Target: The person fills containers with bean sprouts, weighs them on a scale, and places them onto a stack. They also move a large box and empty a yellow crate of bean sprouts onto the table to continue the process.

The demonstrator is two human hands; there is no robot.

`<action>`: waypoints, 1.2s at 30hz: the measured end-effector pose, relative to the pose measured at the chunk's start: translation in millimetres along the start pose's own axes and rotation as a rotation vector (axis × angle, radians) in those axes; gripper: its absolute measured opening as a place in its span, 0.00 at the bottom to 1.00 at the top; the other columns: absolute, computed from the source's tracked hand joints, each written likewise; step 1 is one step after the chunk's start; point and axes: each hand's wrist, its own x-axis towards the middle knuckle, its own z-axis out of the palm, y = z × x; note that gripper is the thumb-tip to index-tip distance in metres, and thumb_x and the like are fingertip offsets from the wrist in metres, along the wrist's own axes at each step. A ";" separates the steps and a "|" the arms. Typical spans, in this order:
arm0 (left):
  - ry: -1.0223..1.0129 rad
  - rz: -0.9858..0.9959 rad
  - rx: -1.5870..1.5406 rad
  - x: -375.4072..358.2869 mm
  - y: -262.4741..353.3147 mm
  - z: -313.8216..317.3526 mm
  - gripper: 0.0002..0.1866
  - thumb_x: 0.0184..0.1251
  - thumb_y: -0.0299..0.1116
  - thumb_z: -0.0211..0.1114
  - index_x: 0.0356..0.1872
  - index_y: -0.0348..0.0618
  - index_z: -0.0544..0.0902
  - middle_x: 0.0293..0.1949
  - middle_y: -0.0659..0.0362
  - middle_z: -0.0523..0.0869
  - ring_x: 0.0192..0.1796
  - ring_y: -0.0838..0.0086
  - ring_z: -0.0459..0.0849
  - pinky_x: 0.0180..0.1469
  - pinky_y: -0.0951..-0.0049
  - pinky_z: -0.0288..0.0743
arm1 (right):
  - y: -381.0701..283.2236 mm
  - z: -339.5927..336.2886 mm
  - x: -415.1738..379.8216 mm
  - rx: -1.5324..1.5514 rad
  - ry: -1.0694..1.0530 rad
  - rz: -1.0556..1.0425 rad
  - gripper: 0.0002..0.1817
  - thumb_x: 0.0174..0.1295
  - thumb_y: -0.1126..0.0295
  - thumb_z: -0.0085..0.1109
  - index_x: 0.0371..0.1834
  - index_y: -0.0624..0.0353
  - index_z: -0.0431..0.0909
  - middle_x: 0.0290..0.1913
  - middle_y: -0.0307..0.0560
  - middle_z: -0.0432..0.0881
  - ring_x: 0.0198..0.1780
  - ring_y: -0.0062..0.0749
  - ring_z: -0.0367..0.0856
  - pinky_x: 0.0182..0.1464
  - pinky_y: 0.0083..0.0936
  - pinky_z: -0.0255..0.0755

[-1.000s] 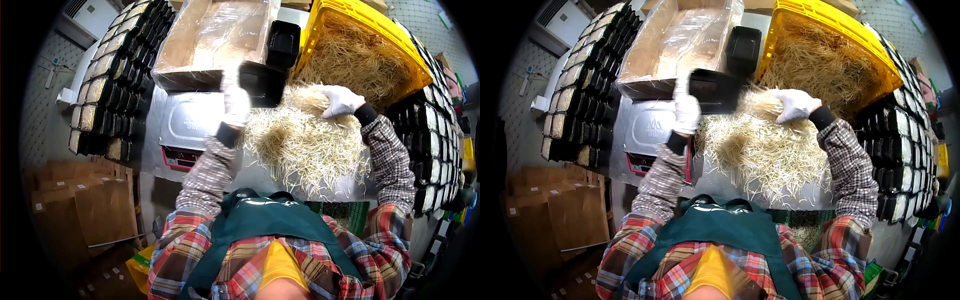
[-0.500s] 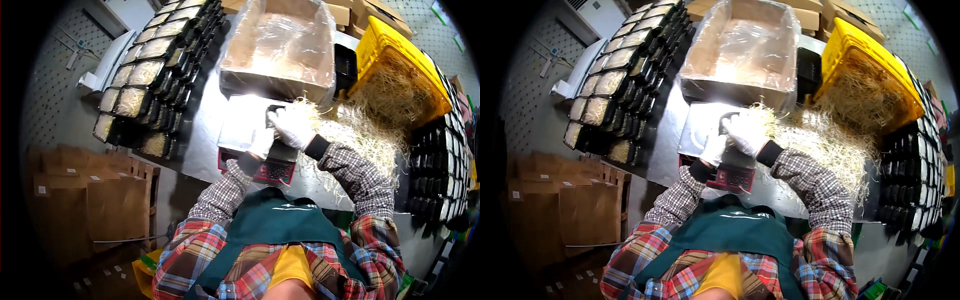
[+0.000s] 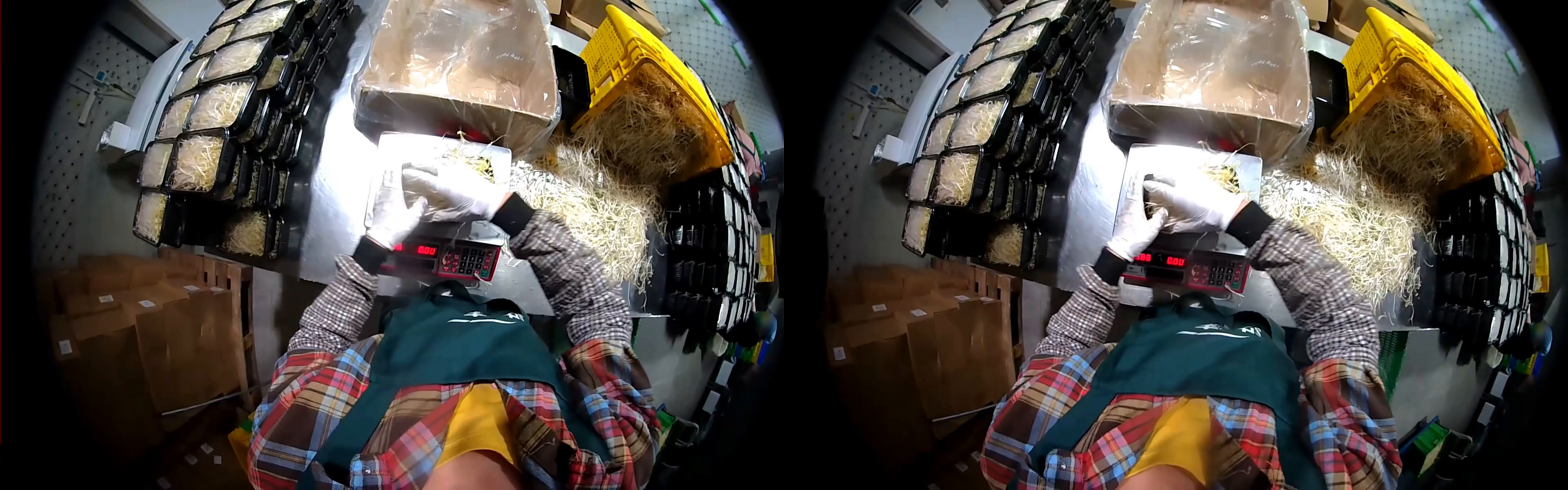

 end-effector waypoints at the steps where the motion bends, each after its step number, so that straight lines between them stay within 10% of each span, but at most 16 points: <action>1: -0.154 -0.006 -0.083 3.4 10.7 -23.5 0.46 0.59 0.32 0.66 0.76 0.31 0.52 0.73 0.39 0.62 0.76 0.53 0.60 0.77 0.62 0.53 | 3.9 -5.8 -4.7 -0.024 0.063 -0.087 0.35 0.55 0.67 0.66 0.68 0.56 0.67 0.66 0.57 0.72 0.67 0.52 0.72 0.68 0.39 0.67; 6: -0.295 -0.163 -0.752 18.0 -9.6 -69.0 0.47 0.62 0.28 0.65 0.79 0.36 0.48 0.80 0.48 0.53 0.81 0.64 0.50 0.79 0.65 0.48 | 6.9 -39.2 -18.3 -0.258 -0.104 0.070 0.54 0.46 0.67 0.74 0.79 0.53 0.55 0.72 0.57 0.66 0.70 0.54 0.68 0.71 0.41 0.64; 10: -0.196 0.271 -0.172 26.5 23.6 -50.7 0.43 0.56 0.36 0.76 0.73 0.41 0.64 0.69 0.48 0.68 0.71 0.60 0.67 0.72 0.61 0.61 | 2.0 -35.8 -7.9 -0.337 -0.114 0.024 0.59 0.43 0.59 0.78 0.79 0.57 0.52 0.74 0.59 0.62 0.70 0.56 0.67 0.72 0.42 0.63; 13: -0.046 0.139 0.193 14.8 18.9 2.3 0.47 0.54 0.56 0.74 0.67 0.32 0.69 0.67 0.43 0.72 0.69 0.54 0.71 0.70 0.57 0.66 | 3.6 -29.7 -7.1 -0.475 -0.305 0.182 0.61 0.41 0.41 0.74 0.77 0.59 0.55 0.75 0.57 0.61 0.70 0.54 0.67 0.74 0.45 0.60; 16: -0.190 0.187 0.484 13.9 49.6 -4.7 0.45 0.63 0.54 0.68 0.71 0.30 0.64 0.71 0.42 0.69 0.72 0.53 0.69 0.71 0.57 0.66 | 21.2 -30.2 -35.6 -0.558 -0.170 0.191 0.55 0.43 0.42 0.76 0.75 0.49 0.61 0.65 0.51 0.75 0.64 0.45 0.75 0.68 0.43 0.65; 18: -0.394 0.049 -0.627 15.2 39.5 5.5 0.38 0.70 0.48 0.62 0.71 0.30 0.63 0.70 0.42 0.71 0.70 0.54 0.72 0.71 0.58 0.68 | -3.4 -55.8 -36.1 -0.441 -0.286 0.449 0.46 0.45 0.46 0.75 0.68 0.51 0.68 0.53 0.51 0.83 0.51 0.48 0.83 0.54 0.41 0.76; 22: -0.493 0.055 -0.977 22.5 33.0 17.4 0.31 0.79 0.47 0.43 0.74 0.35 0.60 0.71 0.42 0.68 0.71 0.50 0.69 0.72 0.51 0.65 | 8.7 -43.2 -64.2 -0.315 -0.135 0.573 0.18 0.67 0.64 0.54 0.57 0.59 0.75 0.52 0.58 0.82 0.51 0.53 0.82 0.53 0.40 0.78; 24: -0.380 0.459 0.172 34.5 20.0 19.6 0.33 0.76 0.50 0.51 0.75 0.42 0.61 0.74 0.44 0.65 0.71 0.49 0.68 0.72 0.51 0.63 | 9.1 -36.8 -72.9 -0.122 0.102 0.590 0.16 0.71 0.64 0.48 0.54 0.61 0.78 0.50 0.57 0.83 0.51 0.51 0.82 0.54 0.36 0.77; 26: -0.216 0.608 0.517 30.7 14.8 23.9 0.36 0.71 0.52 0.59 0.73 0.44 0.65 0.72 0.46 0.68 0.69 0.51 0.70 0.70 0.52 0.65 | 18.5 -34.5 -83.6 -0.131 0.165 0.499 0.17 0.71 0.63 0.50 0.55 0.61 0.78 0.49 0.56 0.84 0.51 0.50 0.83 0.54 0.35 0.76; 30: -0.211 0.278 0.503 19.1 60.1 6.4 0.41 0.60 0.57 0.68 0.70 0.44 0.68 0.66 0.48 0.72 0.65 0.52 0.71 0.68 0.54 0.66 | 26.1 -65.9 -113.6 -0.043 0.129 0.549 0.13 0.66 0.66 0.58 0.52 0.54 0.83 0.42 0.51 0.85 0.47 0.45 0.84 0.50 0.33 0.77; 36: -0.166 0.396 0.505 26.0 58.1 4.9 0.41 0.57 0.57 0.71 0.68 0.43 0.71 0.61 0.46 0.75 0.63 0.52 0.74 0.67 0.54 0.68 | 35.5 -136.6 -178.1 -0.489 -0.388 0.858 0.15 0.59 0.59 0.67 0.48 0.49 0.86 0.41 0.50 0.85 0.46 0.47 0.84 0.50 0.38 0.78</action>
